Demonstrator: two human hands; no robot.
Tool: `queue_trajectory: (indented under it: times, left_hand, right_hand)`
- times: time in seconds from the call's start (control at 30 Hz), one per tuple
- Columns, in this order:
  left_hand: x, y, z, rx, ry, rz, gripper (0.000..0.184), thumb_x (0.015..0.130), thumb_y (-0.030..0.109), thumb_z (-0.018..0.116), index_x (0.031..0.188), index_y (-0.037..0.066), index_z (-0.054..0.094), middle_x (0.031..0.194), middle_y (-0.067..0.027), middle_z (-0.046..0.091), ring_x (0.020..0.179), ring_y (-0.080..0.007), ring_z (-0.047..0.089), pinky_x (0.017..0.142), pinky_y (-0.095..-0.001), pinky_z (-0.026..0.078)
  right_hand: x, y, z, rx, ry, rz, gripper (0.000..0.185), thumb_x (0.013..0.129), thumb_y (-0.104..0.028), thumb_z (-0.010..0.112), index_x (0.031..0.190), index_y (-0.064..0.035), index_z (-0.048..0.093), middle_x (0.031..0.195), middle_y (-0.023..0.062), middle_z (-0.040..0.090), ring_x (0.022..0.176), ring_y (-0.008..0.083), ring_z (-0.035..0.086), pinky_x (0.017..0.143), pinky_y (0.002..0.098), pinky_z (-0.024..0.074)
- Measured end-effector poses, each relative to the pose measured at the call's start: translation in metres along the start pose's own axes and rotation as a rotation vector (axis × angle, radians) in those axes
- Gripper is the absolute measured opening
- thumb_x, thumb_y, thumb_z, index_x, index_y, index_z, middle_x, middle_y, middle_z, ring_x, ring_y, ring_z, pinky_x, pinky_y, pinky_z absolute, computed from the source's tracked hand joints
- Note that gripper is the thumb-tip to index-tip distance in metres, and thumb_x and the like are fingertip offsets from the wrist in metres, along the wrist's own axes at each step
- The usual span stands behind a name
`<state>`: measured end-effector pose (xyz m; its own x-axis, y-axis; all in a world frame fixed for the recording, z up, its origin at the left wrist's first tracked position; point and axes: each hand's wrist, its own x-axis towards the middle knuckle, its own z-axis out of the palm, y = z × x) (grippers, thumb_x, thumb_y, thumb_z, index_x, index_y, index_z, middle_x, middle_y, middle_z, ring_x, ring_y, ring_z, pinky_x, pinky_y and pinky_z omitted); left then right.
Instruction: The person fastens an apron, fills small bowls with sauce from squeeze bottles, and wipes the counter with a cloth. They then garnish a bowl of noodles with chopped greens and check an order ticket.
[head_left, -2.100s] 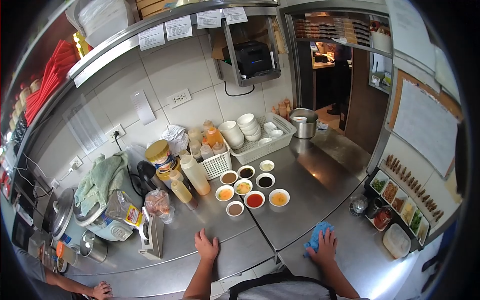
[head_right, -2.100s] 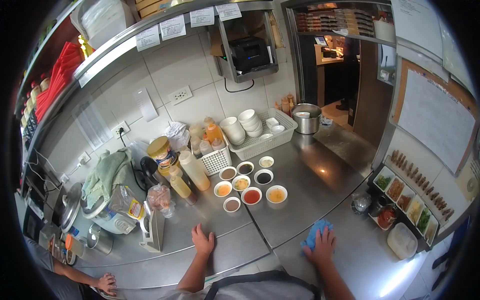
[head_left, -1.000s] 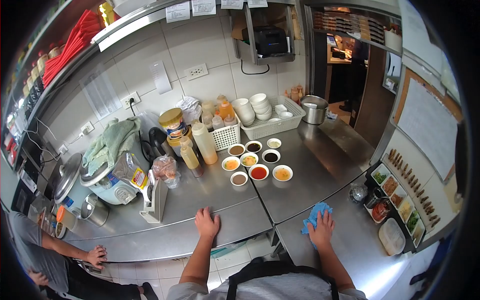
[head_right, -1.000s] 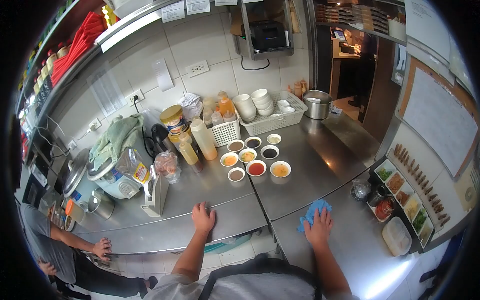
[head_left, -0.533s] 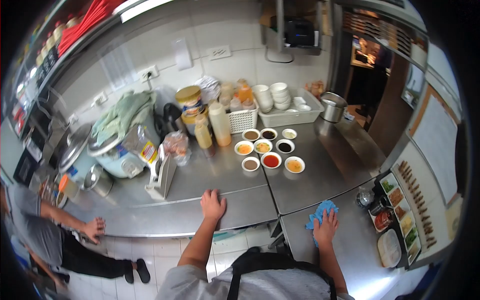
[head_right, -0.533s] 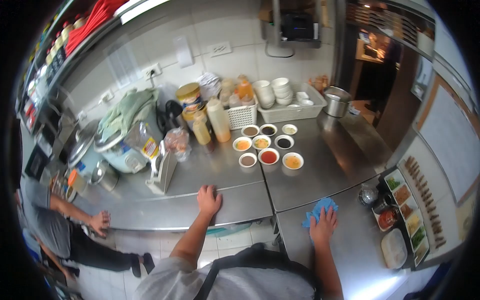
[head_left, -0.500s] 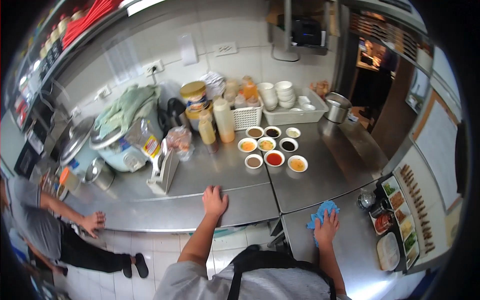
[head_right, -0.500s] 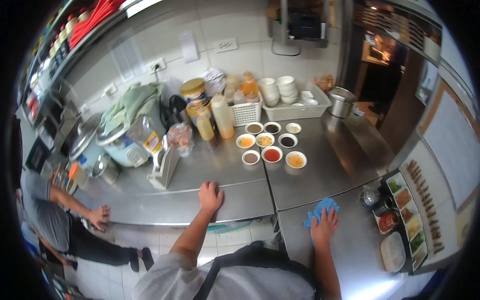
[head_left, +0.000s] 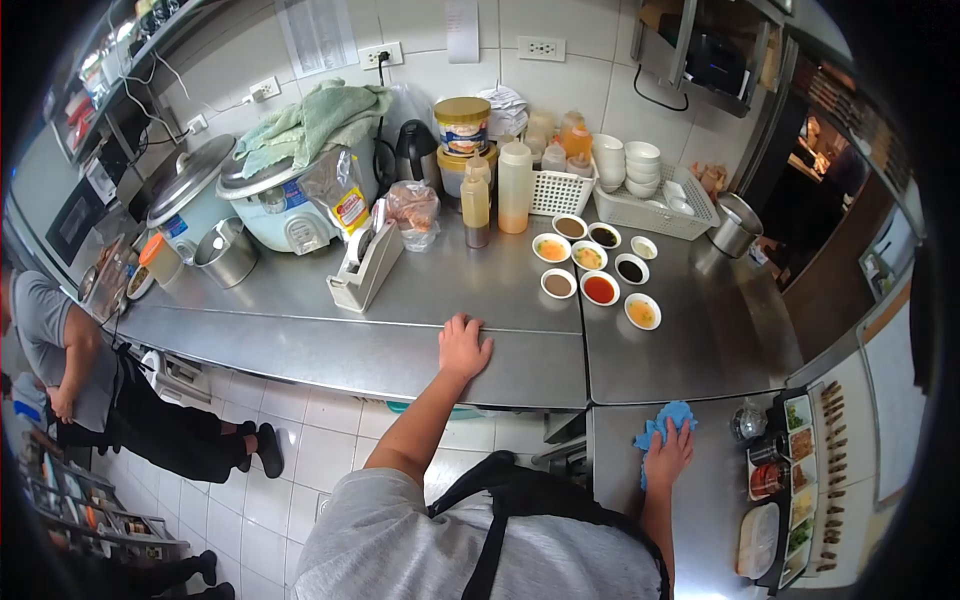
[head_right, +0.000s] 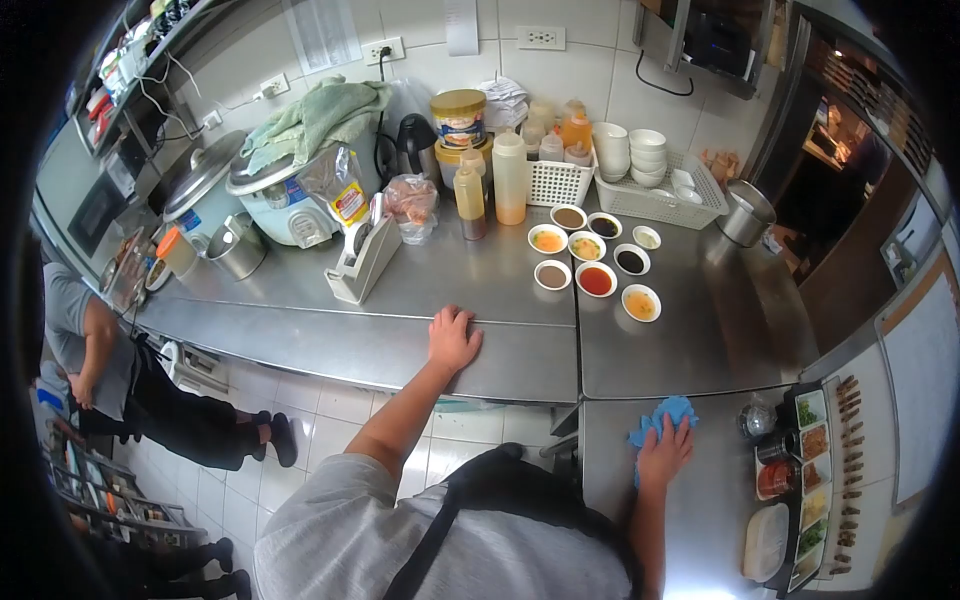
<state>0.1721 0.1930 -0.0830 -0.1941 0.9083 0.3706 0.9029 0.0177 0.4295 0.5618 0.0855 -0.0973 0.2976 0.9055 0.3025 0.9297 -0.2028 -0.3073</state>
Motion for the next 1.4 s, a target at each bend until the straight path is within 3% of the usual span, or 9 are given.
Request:
queue_trajectory:
  times: [0.87, 1.13, 1.27, 1.33, 1.37, 1.4]
  left_hand:
    - [-0.002, -0.003, -0.002, -0.049, -0.007, -0.002, 0.038, 0.068, 0.025, 0.059, 0.102, 0.01, 0.051, 0.11, -0.014, 0.042, 0.105, -0.0294, 0.038, 0.087, -0.0392, 0.031]
    - [-0.001, -0.018, 0.002, -0.391, 0.107, -0.057, 0.045, 0.067, 0.017, 0.06, 0.108, 0.006, 0.045, 0.107, -0.0188, 0.041, 0.102, -0.0342, 0.039, 0.086, -0.0389, 0.034]
    - [0.01, -0.034, 0.012, -0.372, 0.161, -0.034, 0.042, 0.069, 0.014, 0.059, 0.107, 0.004, 0.045, 0.105, -0.0171, 0.042, 0.094, -0.0303, 0.045, 0.078, -0.0347, 0.041]
    - [0.022, -0.044, 0.01, -0.637, 0.173, -0.225, 0.042, 0.073, 0.016, 0.058, 0.11, 0.003, 0.041, 0.099, -0.0133, 0.045, 0.083, -0.024, 0.05, 0.07, -0.0337, 0.044]
    - [0.03, -0.052, 0.008, -0.637, 0.171, -0.221, 0.042, 0.073, 0.016, 0.058, 0.11, 0.003, 0.041, 0.099, -0.0133, 0.045, 0.083, -0.024, 0.05, 0.07, -0.0337, 0.044]
    - [0.041, -0.058, 0.0, -0.901, 0.144, -0.473, 0.042, 0.075, 0.018, 0.056, 0.111, 0.003, 0.04, 0.095, -0.0117, 0.046, 0.074, -0.0204, 0.051, 0.063, -0.0314, 0.045]
  right_hand:
    - [0.001, 0.001, 0.0, -0.009, 0.017, -0.018, 0.037, 0.079, -0.025, 0.046, 0.113, -0.012, 0.048, 0.127, 0.0137, 0.035, 0.116, 0.0326, 0.031, 0.095, 0.045, 0.0208]
    - [0.001, 0.002, 0.001, -0.008, 0.032, -0.011, 0.038, 0.078, -0.026, 0.046, 0.113, -0.0117, 0.049, 0.126, 0.0148, 0.035, 0.114, 0.0334, 0.032, 0.094, 0.0454, 0.0222]
    - [0.001, 0.002, 0.003, -0.017, 0.047, -0.006, 0.038, 0.078, -0.029, 0.045, 0.113, -0.012, 0.049, 0.126, 0.015, 0.036, 0.113, 0.0335, 0.034, 0.093, 0.0456, 0.0233]
    - [0.002, 0.004, 0.005, -0.024, 0.049, -0.001, 0.039, 0.078, -0.029, 0.046, 0.113, -0.0123, 0.049, 0.125, 0.0149, 0.036, 0.113, 0.0333, 0.034, 0.093, 0.0455, 0.0237]
    - [0.002, 0.005, 0.007, -0.031, 0.05, -0.004, 0.039, 0.078, -0.029, 0.046, 0.113, -0.0126, 0.049, 0.125, 0.0148, 0.036, 0.113, 0.033, 0.034, 0.093, 0.0453, 0.0242]
    - [0.003, 0.005, 0.007, -0.031, 0.05, -0.001, 0.039, 0.078, -0.029, 0.046, 0.113, -0.0126, 0.049, 0.125, 0.0148, 0.036, 0.113, 0.033, 0.034, 0.093, 0.0453, 0.0242]
